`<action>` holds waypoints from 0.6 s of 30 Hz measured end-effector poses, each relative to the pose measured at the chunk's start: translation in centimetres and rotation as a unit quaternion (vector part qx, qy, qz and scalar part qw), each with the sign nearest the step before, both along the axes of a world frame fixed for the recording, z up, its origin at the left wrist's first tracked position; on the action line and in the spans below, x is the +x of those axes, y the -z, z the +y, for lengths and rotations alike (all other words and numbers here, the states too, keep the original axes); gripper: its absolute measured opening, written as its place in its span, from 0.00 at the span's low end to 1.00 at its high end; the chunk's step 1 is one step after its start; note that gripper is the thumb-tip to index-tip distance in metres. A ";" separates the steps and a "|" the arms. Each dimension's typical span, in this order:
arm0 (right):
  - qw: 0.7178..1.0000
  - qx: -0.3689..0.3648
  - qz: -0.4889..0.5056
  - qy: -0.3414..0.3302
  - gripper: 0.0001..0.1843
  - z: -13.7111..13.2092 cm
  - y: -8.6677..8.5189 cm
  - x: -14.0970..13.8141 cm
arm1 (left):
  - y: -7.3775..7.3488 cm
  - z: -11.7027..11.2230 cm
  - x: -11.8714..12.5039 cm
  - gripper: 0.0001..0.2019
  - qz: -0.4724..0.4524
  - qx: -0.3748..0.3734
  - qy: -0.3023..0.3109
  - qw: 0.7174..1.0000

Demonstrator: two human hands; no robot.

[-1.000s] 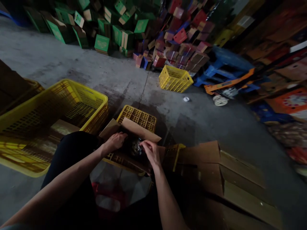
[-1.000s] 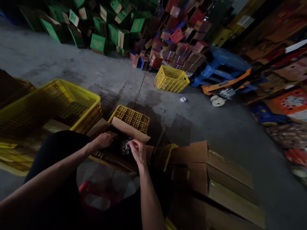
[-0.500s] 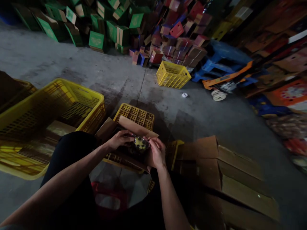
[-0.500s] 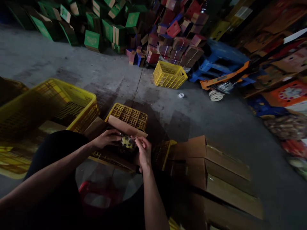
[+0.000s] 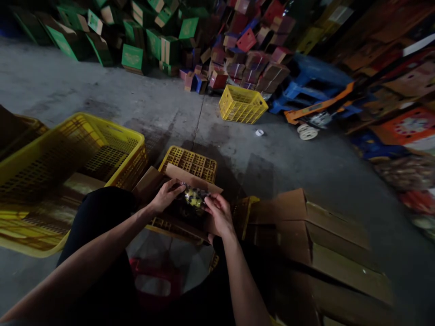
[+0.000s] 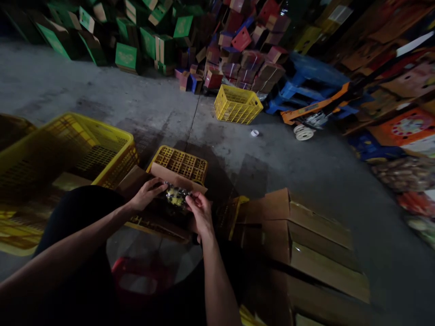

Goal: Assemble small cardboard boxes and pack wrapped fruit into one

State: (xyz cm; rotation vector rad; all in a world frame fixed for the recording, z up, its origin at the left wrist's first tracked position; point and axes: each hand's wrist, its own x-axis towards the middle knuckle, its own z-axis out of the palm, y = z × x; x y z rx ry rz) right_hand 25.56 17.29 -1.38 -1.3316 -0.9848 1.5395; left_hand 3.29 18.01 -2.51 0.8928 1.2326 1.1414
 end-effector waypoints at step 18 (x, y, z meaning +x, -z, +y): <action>1.000 -0.005 -0.014 -0.001 0.26 0.2 0.8 -0.7 | -1.2 -0.1 -0.5 0.29 -0.118 -0.027 0.121 0.985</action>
